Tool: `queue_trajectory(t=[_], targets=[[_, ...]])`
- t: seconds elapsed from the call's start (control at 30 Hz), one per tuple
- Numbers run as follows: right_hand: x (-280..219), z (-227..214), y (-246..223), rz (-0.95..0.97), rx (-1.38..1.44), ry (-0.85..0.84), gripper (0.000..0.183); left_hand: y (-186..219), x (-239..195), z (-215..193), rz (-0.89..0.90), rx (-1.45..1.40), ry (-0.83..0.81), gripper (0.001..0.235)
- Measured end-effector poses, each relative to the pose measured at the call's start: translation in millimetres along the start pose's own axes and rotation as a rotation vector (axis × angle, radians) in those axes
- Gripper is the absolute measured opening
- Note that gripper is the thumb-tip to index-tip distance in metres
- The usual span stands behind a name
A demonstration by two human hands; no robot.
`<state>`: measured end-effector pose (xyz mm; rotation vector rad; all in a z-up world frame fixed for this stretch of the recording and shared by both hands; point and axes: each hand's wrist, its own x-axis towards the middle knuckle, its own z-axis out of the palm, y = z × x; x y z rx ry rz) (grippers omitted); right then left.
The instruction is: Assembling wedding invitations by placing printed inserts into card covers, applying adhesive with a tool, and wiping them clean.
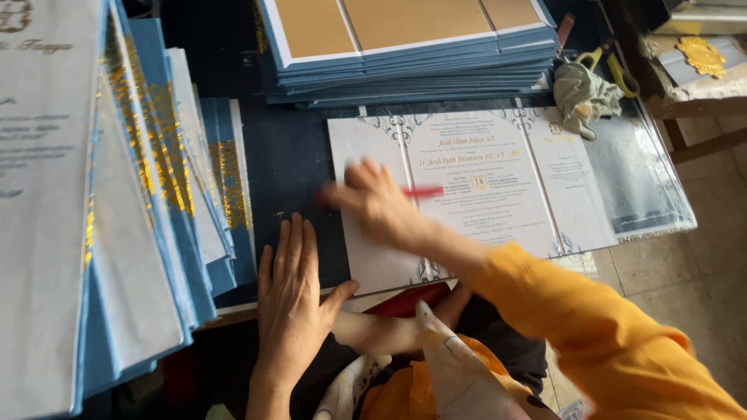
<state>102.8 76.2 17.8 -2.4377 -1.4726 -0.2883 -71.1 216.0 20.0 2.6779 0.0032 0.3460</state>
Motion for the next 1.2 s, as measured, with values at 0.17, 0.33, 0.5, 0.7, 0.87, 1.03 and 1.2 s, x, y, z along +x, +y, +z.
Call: queue_trajectory(t=[0.17, 0.33, 0.5, 0.7, 0.87, 1.03, 1.2], targets=[[-49, -39, -45, -0.149, 0.137, -0.144, 0.030, -7, 1, 11, 0.098, 0.138, 0.092, 0.090], [21, 18, 58, 0.135, -0.103, 0.114, 0.030, -12, 3, 21, 0.088, 0.242, -0.060, 0.078], [-50, -47, 153, 0.475, -0.063, 0.022, 0.044, -3, 7, 13, 0.057, 0.227, -0.072, 0.067], [-202, -70, 219, 0.686, -0.208, 0.348, 0.011, -10, 3, 14, 0.092, 0.186, -0.077, 0.068], [-142, 0, 23, 0.346, -0.475, 0.316, 0.035, -12, 1, 18, 0.133, 0.176, -0.019, 0.062], [-129, -55, -71, 0.326, -0.026, 0.293, 0.017, -28, -6, 32, 0.188, 0.291, 0.060, 0.065], [-257, -67, 62, 0.679, -0.209, 0.186, 0.051, -92, -5, 74, 0.448, 0.443, 0.275, 0.070]])
